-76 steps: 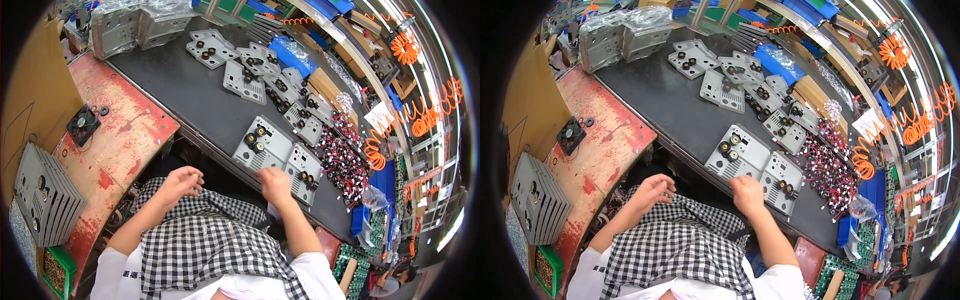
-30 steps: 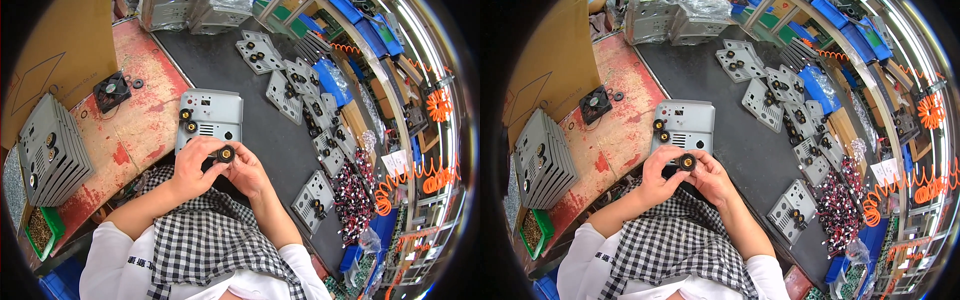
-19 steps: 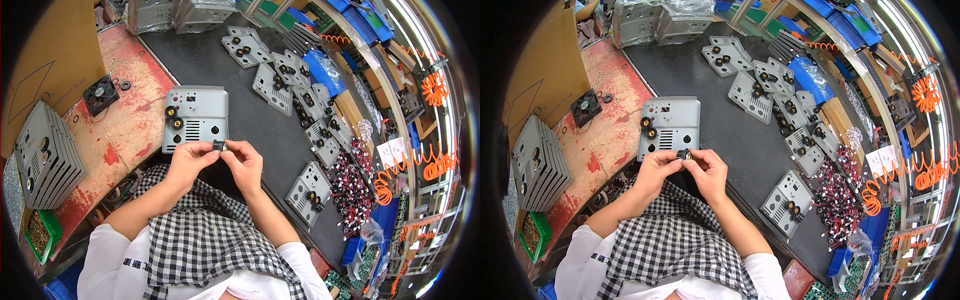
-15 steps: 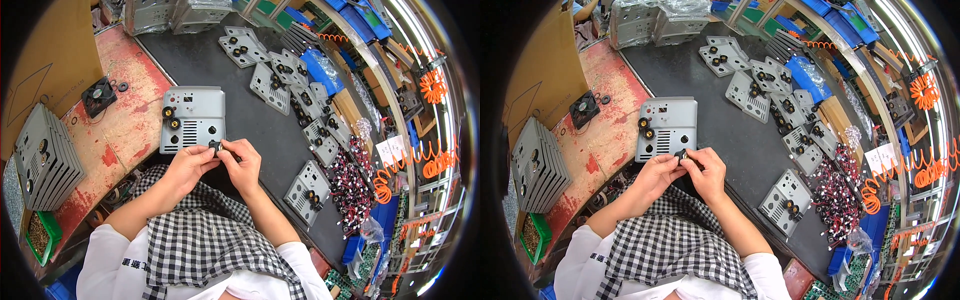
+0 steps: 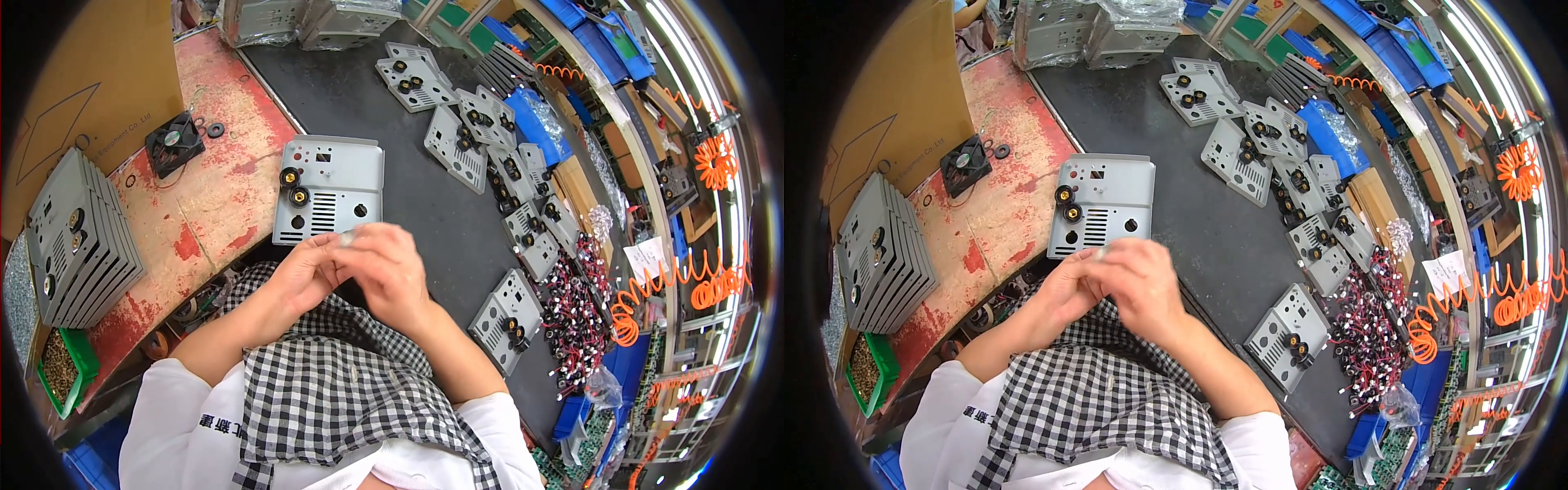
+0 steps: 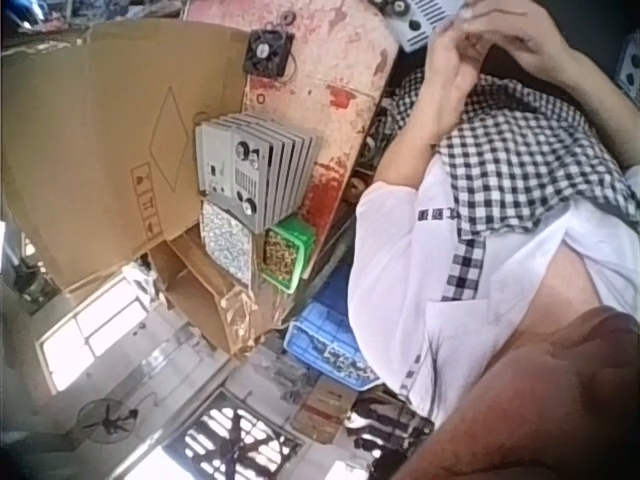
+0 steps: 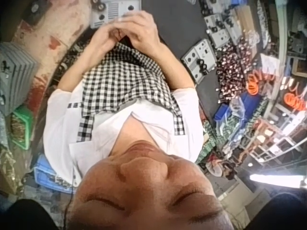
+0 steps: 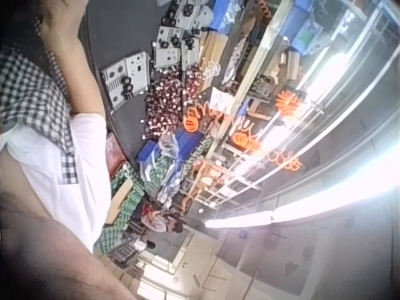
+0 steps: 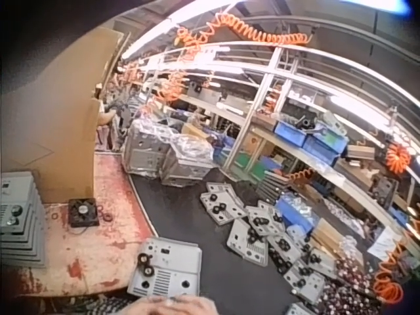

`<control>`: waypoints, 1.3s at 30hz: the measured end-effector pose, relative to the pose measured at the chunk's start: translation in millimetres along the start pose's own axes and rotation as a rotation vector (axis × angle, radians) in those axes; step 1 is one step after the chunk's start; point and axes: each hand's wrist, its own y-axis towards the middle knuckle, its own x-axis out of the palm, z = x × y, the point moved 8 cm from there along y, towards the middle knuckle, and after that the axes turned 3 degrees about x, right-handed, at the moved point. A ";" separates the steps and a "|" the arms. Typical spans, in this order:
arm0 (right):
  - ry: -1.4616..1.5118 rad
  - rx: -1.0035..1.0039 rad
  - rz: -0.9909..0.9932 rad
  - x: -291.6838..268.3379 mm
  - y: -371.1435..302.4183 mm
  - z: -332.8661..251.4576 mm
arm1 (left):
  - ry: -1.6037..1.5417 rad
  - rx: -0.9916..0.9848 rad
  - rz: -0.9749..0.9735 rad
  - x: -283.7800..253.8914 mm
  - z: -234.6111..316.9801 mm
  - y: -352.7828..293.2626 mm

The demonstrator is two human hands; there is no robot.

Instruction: The person assembles components into an electronic housing by hand, inserting fasteners, connectors, a cooling fan, and a PCB.

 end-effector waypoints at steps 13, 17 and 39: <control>0.161 0.409 -0.239 9.8 -2.0 41.5 | -0.250 -0.039 -0.092 -3.1 -12.4 1.8; 0.030 0.363 -0.267 15.1 -8.0 37.3 | -0.222 -0.086 -0.092 -12.9 -19.4 0.5; 0.662 0.866 -0.255 36.5 -35.2 131.8 | -0.343 -0.249 -0.199 -34.9 -63.5 37.3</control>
